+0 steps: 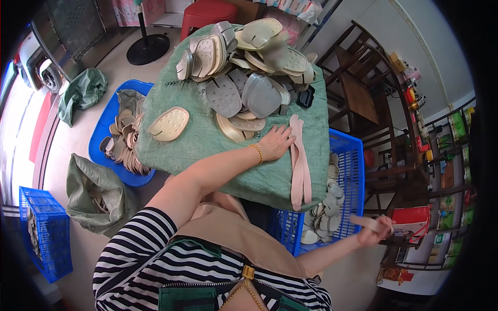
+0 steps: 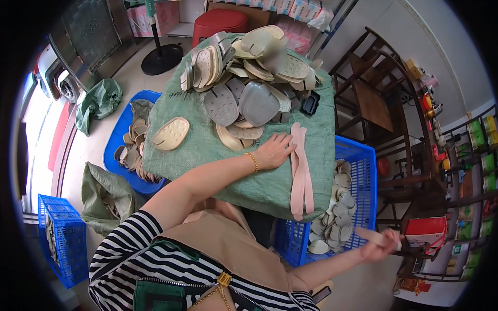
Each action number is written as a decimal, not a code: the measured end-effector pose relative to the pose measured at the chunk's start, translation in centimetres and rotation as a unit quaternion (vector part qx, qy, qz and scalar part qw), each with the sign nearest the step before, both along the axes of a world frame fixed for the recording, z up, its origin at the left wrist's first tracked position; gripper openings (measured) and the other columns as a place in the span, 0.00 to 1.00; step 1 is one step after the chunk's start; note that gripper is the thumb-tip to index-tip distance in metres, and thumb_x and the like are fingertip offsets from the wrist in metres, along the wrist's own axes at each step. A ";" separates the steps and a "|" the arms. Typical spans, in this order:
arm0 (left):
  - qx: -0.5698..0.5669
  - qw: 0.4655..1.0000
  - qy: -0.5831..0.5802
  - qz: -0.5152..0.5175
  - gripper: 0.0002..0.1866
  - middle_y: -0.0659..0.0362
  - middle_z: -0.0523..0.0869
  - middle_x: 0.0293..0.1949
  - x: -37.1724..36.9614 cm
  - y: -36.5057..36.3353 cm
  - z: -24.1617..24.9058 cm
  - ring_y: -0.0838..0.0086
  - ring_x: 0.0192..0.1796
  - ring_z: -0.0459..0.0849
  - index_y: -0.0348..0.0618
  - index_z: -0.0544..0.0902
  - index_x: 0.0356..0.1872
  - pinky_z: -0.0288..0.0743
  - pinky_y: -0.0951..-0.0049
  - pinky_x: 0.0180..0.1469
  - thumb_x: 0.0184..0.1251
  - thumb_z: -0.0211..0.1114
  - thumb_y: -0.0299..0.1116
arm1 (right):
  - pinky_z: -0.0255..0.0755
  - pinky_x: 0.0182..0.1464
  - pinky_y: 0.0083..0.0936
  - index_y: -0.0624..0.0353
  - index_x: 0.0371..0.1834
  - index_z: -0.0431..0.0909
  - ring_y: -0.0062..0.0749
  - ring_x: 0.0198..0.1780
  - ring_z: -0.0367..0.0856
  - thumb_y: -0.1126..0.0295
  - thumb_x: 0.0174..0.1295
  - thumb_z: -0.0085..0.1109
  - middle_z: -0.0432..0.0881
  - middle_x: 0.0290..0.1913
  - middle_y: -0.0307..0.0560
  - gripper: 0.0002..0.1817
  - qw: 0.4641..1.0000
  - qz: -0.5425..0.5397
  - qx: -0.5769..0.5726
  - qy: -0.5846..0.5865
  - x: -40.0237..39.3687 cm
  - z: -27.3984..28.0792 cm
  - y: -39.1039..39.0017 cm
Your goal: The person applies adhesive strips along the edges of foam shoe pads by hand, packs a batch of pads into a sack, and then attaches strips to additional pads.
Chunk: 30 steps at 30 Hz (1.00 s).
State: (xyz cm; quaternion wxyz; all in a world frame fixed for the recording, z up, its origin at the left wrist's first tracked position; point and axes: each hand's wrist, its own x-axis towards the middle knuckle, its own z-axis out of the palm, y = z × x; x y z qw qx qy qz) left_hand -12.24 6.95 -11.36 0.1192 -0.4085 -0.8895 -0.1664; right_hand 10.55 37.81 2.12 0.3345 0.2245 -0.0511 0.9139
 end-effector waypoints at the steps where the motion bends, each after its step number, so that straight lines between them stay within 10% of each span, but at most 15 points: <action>1: 0.041 0.998 0.041 0.014 0.21 0.48 0.67 0.53 -0.1 0.3 -0.4 0.55 0.56 0.65 0.43 0.69 0.52 0.61 0.59 0.54 0.55 0.50 0.31 | 0.62 0.40 0.24 0.61 0.41 0.65 0.27 0.37 0.63 0.85 0.54 0.46 0.62 0.31 0.40 0.12 0.999 -0.003 0.032 0.023 0.9 1.1 -0.4; 9: 0.207 0.973 0.095 0.044 0.21 0.50 0.73 0.46 1.0 -5.6 5.9 0.58 0.52 0.69 0.37 0.72 0.45 0.63 0.59 0.51 0.45 0.55 0.24 | 0.57 0.14 0.23 0.52 0.34 0.70 0.24 0.14 0.61 0.69 0.61 0.43 0.66 0.17 0.42 0.04 0.907 0.229 0.306 -0.177 -5.0 -2.7 -13.5; 14: 0.191 0.909 0.138 0.343 0.21 0.52 0.72 0.44 -4.0 -14.6 6.6 0.58 0.49 0.69 0.36 0.71 0.47 0.63 0.62 0.49 0.52 0.58 0.34 | 0.72 0.33 0.29 0.69 0.41 0.71 0.37 0.35 0.77 0.71 0.61 0.41 0.77 0.40 0.56 0.13 0.793 0.270 0.486 -0.248 -12.2 -3.7 -23.4; 25: 0.129 0.924 0.006 0.361 0.19 0.53 0.71 0.41 -5.3 -16.2 7.8 0.59 0.48 0.69 0.39 0.74 0.41 0.63 0.65 0.49 0.44 0.66 0.32 | 0.71 0.45 0.28 0.68 0.42 0.70 0.30 0.43 0.74 0.70 0.62 0.43 0.75 0.41 0.48 0.12 0.801 0.280 0.399 -0.347 -27.4 -5.2 -30.5; 30: 0.268 0.929 0.042 0.252 0.11 0.51 0.72 0.34 -4.8 -16.8 7.5 0.58 0.42 0.71 0.39 0.73 0.32 0.65 0.67 0.44 0.46 0.62 0.24 | 0.67 0.44 0.21 0.68 0.42 0.71 0.27 0.40 0.74 0.70 0.61 0.46 0.76 0.40 0.44 0.12 0.782 0.173 0.460 -0.383 -27.7 -6.8 -31.1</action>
